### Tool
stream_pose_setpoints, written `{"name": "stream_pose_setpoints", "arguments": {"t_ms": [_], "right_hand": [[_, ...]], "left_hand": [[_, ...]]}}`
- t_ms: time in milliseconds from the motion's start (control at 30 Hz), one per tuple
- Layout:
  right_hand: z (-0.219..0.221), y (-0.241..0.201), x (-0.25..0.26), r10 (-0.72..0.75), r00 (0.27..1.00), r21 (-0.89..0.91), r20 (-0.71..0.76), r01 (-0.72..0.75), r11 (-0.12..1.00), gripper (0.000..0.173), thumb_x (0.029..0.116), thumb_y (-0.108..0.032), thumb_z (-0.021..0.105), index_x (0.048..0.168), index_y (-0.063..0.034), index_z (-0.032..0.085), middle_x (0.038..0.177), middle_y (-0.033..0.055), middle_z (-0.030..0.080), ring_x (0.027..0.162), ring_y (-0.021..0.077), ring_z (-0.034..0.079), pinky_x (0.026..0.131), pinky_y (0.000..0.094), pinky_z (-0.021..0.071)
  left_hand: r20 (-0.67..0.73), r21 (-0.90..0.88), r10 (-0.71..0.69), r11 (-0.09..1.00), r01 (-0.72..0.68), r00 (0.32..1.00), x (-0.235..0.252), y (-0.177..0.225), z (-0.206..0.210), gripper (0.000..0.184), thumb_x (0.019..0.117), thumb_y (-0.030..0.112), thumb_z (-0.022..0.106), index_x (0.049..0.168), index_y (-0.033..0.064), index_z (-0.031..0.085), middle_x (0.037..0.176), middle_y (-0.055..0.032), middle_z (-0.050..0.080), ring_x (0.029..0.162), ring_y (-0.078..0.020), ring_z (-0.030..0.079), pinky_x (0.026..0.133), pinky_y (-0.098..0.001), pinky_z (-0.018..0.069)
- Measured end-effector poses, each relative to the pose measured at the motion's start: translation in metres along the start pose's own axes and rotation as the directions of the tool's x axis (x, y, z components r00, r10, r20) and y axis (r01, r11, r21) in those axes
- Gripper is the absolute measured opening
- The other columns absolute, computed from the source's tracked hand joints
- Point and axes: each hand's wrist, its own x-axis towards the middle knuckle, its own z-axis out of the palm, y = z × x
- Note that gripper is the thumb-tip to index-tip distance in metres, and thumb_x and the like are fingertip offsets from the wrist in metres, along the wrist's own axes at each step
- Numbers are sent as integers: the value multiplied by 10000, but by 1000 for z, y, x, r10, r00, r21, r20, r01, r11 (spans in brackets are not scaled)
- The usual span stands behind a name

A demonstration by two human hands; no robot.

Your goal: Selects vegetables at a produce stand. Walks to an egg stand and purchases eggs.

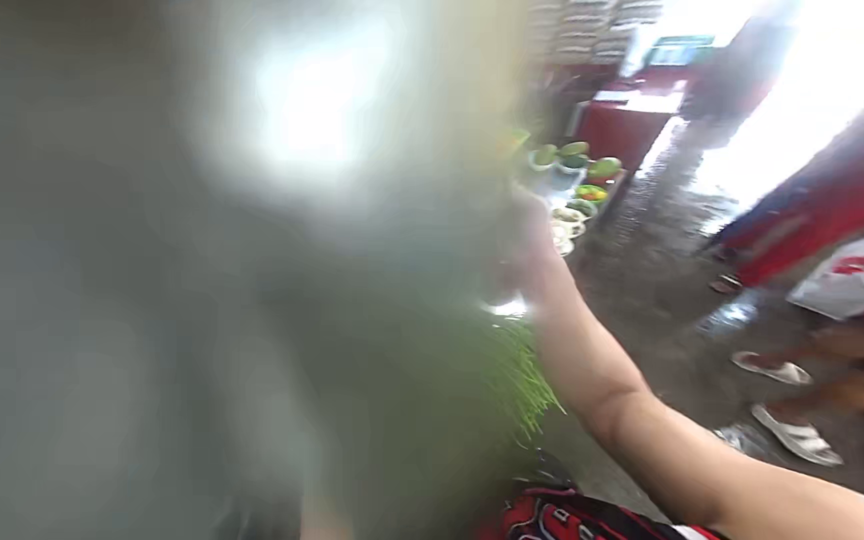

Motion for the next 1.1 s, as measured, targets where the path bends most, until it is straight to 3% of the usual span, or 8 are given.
{"name": "stream_pose_setpoints", "arguments": {"t_ms": [67, 167, 367, 533, 633, 767, 967, 1100], "right_hand": [[8, -28, 14, -189, 977, 308, -97, 210, 928, 385, 1092, -380, 428, 816, -168, 592, 657, -47, 577, 631, 83, 598, 683, 308, 565], [15, -60, 22, -324, 883, 227, -340, 411, 883, 245, 1080, -316, 494, 1131, -99, 596, 844, 16, 656, 780, 116, 678, 758, 352, 601], [6, -87, 16, -410, 800, 125, -437, 506, 854, 124, 1009, -121, 571, 967, -37, 652, 769, 36, 652, 683, 119, 646, 686, 304, 585], [22, -80, -24, -453, 866, -202, -211, 415, 887, 149, 890, -93, 745, 793, -82, 632, 704, 12, 642, 637, 112, 627, 646, 335, 583], [18, -68, -40, -143, 983, -870, 114, 169, 464, 306, 854, -299, 831, 767, -45, 685, 693, 73, 651, 631, 199, 629, 633, 451, 556], [-25, -16, -29, 140, 990, -996, -12, -24, 90, 442, 904, -494, 762, 777, -73, 717, 717, 131, 680, 670, 313, 674, 645, 591, 550], [-93, -16, -41, 161, 978, -932, -132, -178, 317, 432, 970, -455, 687, 1026, -28, 732, 936, 162, 725, 849, 289, 702, 817, 570, 573], [-108, 6, -34, 109, 975, -877, -193, -221, 427, 420, 991, -438, 654, 1015, -20, 685, 817, 49, 640, 675, 111, 564, 675, 374, 511]], "left_hand": [[80, 33, -10, 999, 7, 997, -8, -6, 8, 383, 1113, 220, 300, 1167, 52, 639, 613, 59, 545, 406, 17, 416, 358, -138, 336], [175, 60, -38, 998, 28, 984, -16, -15, 6, 387, 1108, 202, 302, 1185, 47, 648, 621, 45, 560, 402, 13, 405, 353, -133, 325], [235, 46, -4, 999, -7, 972, -7, -33, -26, 430, 1109, 267, 284, 1246, 96, 654, 658, 37, 572, 426, 2, 432, 364, -140, 340], [107, 84, -56, 995, 47, 993, -22, -22, -7, 361, 1110, 181, 307, 1179, 53, 638, 617, 56, 531, 396, 12, 395, 345, -135, 311], [90, 64, -38, 997, 32, 995, -25, -17, -2, 361, 1114, 168, 310, 1168, 41, 643, 626, 45, 542, 399, 8, 383, 348, -137, 294], [79, 55, -6, 999, 2, 997, -26, -22, -10, 372, 1110, 153, 301, 1197, 16, 636, 638, 27, 557, 401, 3, 395, 349, -139, 297], [-30, 217, -115, 969, 119, 993, -40, -25, 8, 318, 1105, 148, 364, 1201, 26, 641, 675, 33, 555, 434, 0, 372, 386, -150, 301], [45, 214, -122, 971, 109, 992, -27, -25, 10, 285, 1091, 167, 444, 1233, 30, 650, 699, 30, 548, 438, 5, 350, 386, -147, 281]]}}
